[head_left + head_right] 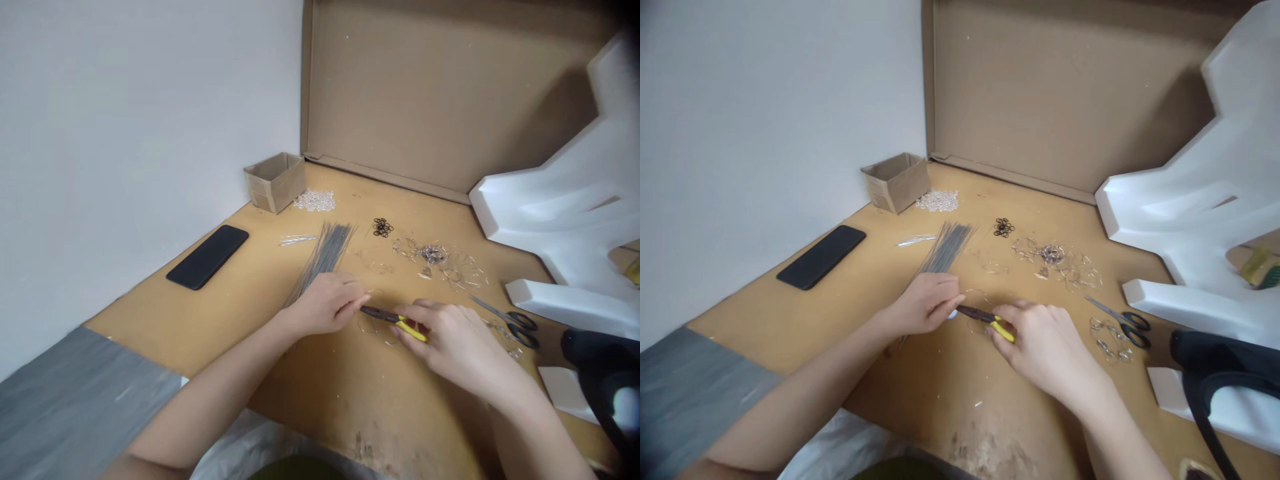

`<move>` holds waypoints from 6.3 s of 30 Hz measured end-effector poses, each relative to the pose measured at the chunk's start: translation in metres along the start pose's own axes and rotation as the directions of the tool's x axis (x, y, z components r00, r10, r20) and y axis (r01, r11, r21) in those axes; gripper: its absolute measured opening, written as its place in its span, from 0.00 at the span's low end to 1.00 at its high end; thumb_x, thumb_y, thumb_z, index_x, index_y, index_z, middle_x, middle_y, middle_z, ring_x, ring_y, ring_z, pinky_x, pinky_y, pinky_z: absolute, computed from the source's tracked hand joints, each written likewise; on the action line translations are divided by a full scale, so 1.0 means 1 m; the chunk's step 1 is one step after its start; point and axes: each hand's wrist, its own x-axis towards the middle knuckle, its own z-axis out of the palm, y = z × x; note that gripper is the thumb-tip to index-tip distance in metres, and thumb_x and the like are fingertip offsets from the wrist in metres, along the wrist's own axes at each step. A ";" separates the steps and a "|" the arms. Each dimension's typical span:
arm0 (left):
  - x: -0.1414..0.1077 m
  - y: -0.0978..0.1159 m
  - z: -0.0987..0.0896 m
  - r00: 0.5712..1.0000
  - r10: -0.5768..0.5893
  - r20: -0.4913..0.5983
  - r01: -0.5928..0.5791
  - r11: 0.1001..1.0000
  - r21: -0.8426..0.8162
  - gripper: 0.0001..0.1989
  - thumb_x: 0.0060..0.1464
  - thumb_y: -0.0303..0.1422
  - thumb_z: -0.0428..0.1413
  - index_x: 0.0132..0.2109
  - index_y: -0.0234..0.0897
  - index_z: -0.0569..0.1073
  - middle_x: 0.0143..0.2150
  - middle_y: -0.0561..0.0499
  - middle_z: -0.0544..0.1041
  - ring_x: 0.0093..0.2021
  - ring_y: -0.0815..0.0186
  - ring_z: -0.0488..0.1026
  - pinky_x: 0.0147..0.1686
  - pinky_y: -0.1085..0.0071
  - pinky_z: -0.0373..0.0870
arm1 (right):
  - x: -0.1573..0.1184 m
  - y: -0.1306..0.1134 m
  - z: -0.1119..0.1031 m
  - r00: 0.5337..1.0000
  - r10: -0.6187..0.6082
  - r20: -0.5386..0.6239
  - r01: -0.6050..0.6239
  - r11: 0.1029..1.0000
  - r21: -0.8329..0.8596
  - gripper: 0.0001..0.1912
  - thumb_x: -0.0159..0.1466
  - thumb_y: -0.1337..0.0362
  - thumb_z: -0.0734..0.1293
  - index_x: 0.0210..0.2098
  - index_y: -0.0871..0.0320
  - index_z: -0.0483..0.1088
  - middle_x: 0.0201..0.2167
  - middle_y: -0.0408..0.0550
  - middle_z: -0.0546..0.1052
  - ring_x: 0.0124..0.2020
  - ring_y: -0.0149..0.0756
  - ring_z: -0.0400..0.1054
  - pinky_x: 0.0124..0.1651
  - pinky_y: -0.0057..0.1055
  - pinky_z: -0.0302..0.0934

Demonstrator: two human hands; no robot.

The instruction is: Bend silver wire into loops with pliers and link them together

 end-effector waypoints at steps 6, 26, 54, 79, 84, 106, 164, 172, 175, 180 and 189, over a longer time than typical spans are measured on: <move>0.000 0.000 0.001 1.000 0.024 -0.018 -0.023 0.999 0.026 0.15 0.59 0.31 0.41 0.24 0.36 0.57 0.22 0.54 0.61 0.24 0.70 0.58 0.25 0.73 0.53 | -0.003 -0.001 0.002 0.998 -0.025 -0.055 0.021 0.997 -0.074 0.12 0.62 0.56 0.58 0.36 0.49 0.72 0.28 0.43 0.76 0.26 0.35 0.70 0.26 0.29 0.50; 0.000 0.003 0.005 0.997 0.038 -0.071 -0.040 0.999 -0.020 0.14 0.59 0.30 0.42 0.24 0.37 0.55 0.21 0.54 0.59 0.23 0.70 0.56 0.24 0.72 0.51 | -0.005 -0.002 0.002 1.000 -0.018 -0.019 0.016 0.993 -0.117 0.13 0.62 0.57 0.58 0.33 0.50 0.73 0.26 0.44 0.77 0.25 0.36 0.71 0.25 0.30 0.49; -0.001 -0.006 -0.006 0.950 -0.216 0.226 0.313 0.636 -0.706 0.19 0.60 0.42 0.42 0.25 0.34 0.59 0.23 0.55 0.61 0.25 0.74 0.57 0.28 0.76 0.56 | 0.050 0.072 0.064 0.963 0.270 0.014 -0.270 0.962 -0.041 0.22 0.57 0.54 0.61 0.47 0.58 0.67 0.44 0.57 0.72 0.43 0.47 0.68 0.39 0.37 0.59; -0.001 -0.004 0.007 0.996 0.029 0.084 -0.036 0.996 0.082 0.18 0.61 0.38 0.42 0.31 0.35 0.71 0.31 0.52 0.70 0.28 0.74 0.64 0.28 0.76 0.55 | 0.029 0.012 0.023 0.991 -0.007 0.131 -0.116 0.430 0.895 0.10 0.58 0.59 0.66 0.30 0.60 0.71 0.23 0.42 0.71 0.22 0.24 0.61 0.25 0.23 0.56; -0.001 -0.004 0.011 0.994 0.096 0.043 -0.102 0.974 0.204 0.18 0.61 0.38 0.42 0.30 0.36 0.71 0.29 0.53 0.70 0.26 0.74 0.63 0.26 0.75 0.54 | 0.026 0.012 0.022 0.988 -0.026 0.150 -0.126 0.413 0.902 0.10 0.57 0.58 0.67 0.30 0.59 0.71 0.18 0.40 0.69 0.21 0.25 0.63 0.26 0.24 0.58; 0.000 0.000 0.037 0.927 -0.367 0.073 0.356 0.925 0.129 0.13 0.60 0.36 0.44 0.44 0.36 0.70 0.38 0.49 0.73 0.36 0.68 0.71 0.33 0.74 0.64 | 0.032 0.045 0.027 0.981 0.192 0.034 -0.137 0.553 0.822 0.06 0.55 0.62 0.65 0.27 0.58 0.65 0.22 0.43 0.73 0.23 0.30 0.70 0.28 0.27 0.62; 0.018 -0.003 0.022 0.733 -0.471 0.491 0.666 0.345 -0.661 0.11 0.47 0.37 0.57 0.30 0.32 0.70 0.22 0.56 0.69 0.20 0.77 0.62 0.20 0.80 0.58 | 0.044 0.035 0.035 0.998 0.041 0.053 -0.066 0.558 0.827 0.14 0.59 0.54 0.64 0.27 0.60 0.70 0.16 0.40 0.69 0.19 0.26 0.64 0.28 0.26 0.59; 0.017 -0.019 0.022 0.701 -0.701 0.134 0.482 0.327 -0.813 0.13 0.46 0.39 0.58 0.31 0.32 0.67 0.25 0.54 0.71 0.24 0.73 0.68 0.22 0.77 0.64 | 0.046 0.027 0.043 0.979 0.037 0.198 -0.191 0.483 0.855 0.18 0.51 0.53 0.70 0.35 0.60 0.73 0.23 0.42 0.73 0.22 0.27 0.65 0.30 0.27 0.60; 0.017 -0.018 0.024 0.684 -0.722 0.106 0.488 0.345 -0.802 0.13 0.47 0.39 0.57 0.31 0.33 0.66 0.24 0.54 0.71 0.24 0.72 0.69 0.23 0.77 0.64 | 0.049 0.018 0.053 0.972 0.003 0.233 -0.210 0.445 0.870 0.16 0.49 0.55 0.71 0.32 0.60 0.72 0.24 0.43 0.73 0.22 0.27 0.65 0.28 0.27 0.60; 0.016 -0.015 0.026 0.697 -0.712 0.081 0.497 0.400 -0.770 0.11 0.49 0.38 0.56 0.30 0.34 0.67 0.23 0.54 0.71 0.24 0.72 0.68 0.24 0.76 0.64 | 0.053 0.011 0.062 0.975 0.040 0.217 -0.213 0.436 0.875 0.12 0.50 0.58 0.70 0.27 0.61 0.70 0.21 0.41 0.72 0.20 0.26 0.64 0.27 0.26 0.59; 0.016 -0.012 0.024 0.694 -0.715 0.081 0.512 0.412 -0.754 0.10 0.49 0.38 0.56 0.31 0.34 0.67 0.22 0.55 0.71 0.24 0.73 0.69 0.25 0.76 0.64 | 0.053 0.008 0.063 0.977 0.048 0.207 -0.208 0.426 0.881 0.08 0.51 0.61 0.69 0.26 0.60 0.70 0.16 0.39 0.69 0.19 0.26 0.62 0.27 0.25 0.58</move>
